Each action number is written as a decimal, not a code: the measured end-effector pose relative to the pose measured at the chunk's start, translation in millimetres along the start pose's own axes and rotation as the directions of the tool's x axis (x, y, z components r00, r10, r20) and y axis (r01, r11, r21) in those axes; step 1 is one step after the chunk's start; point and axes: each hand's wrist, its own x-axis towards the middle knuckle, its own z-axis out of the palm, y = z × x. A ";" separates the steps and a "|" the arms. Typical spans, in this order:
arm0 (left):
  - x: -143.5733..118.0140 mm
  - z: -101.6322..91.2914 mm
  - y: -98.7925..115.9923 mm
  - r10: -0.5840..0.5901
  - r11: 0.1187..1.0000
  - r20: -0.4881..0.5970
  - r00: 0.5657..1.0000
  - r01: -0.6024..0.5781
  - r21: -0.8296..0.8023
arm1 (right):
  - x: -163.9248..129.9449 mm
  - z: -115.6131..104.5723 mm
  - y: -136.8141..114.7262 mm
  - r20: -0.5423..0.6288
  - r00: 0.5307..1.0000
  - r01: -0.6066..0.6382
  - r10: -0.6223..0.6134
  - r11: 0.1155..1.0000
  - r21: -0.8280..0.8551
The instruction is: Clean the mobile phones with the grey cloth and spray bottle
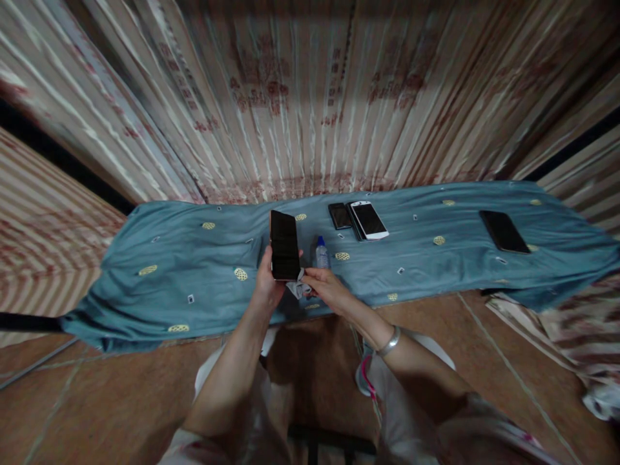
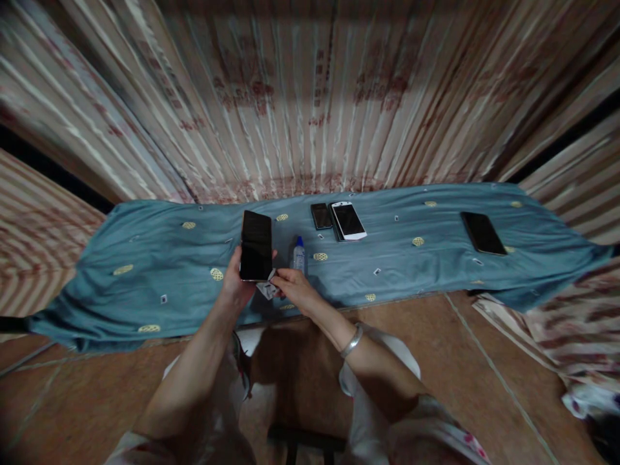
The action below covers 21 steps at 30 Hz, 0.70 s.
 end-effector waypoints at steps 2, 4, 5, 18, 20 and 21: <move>-0.6 0.7 1.7 -0.010 1.000 -0.020 1.000 0.010 -0.005 | -2.9 -0.6 1.6 0.069 0.997 -0.022 0.023 1.000 -0.020; -1.1 1.3 3.5 -0.013 1.000 -0.030 0.999 0.013 0.002 | -6.0 -0.5 2.6 0.189 0.981 -0.039 0.046 0.998 -0.041; -1.2 1.5 4.0 -0.011 1.000 -0.029 1.000 0.011 0.006 | -7.7 -0.7 2.2 0.261 0.964 -0.043 0.056 0.998 -0.053; 0.5 11.0 -4.0 -0.072 0.996 0.021 0.997 0.073 -0.043 | -11.5 -47.2 -52.6 0.103 0.987 0.115 -0.124 0.989 0.090; 0.8 11.7 -3.4 -0.062 0.995 0.039 0.997 0.065 -0.069 | -4.9 -50.5 -45.7 -0.021 0.989 0.148 -0.147 0.989 0.028; 1.2 11.6 -3.2 -0.058 0.995 0.043 0.997 0.062 -0.083 | -2.1 -50.2 -41.1 -0.062 0.986 0.151 -0.152 0.988 -0.020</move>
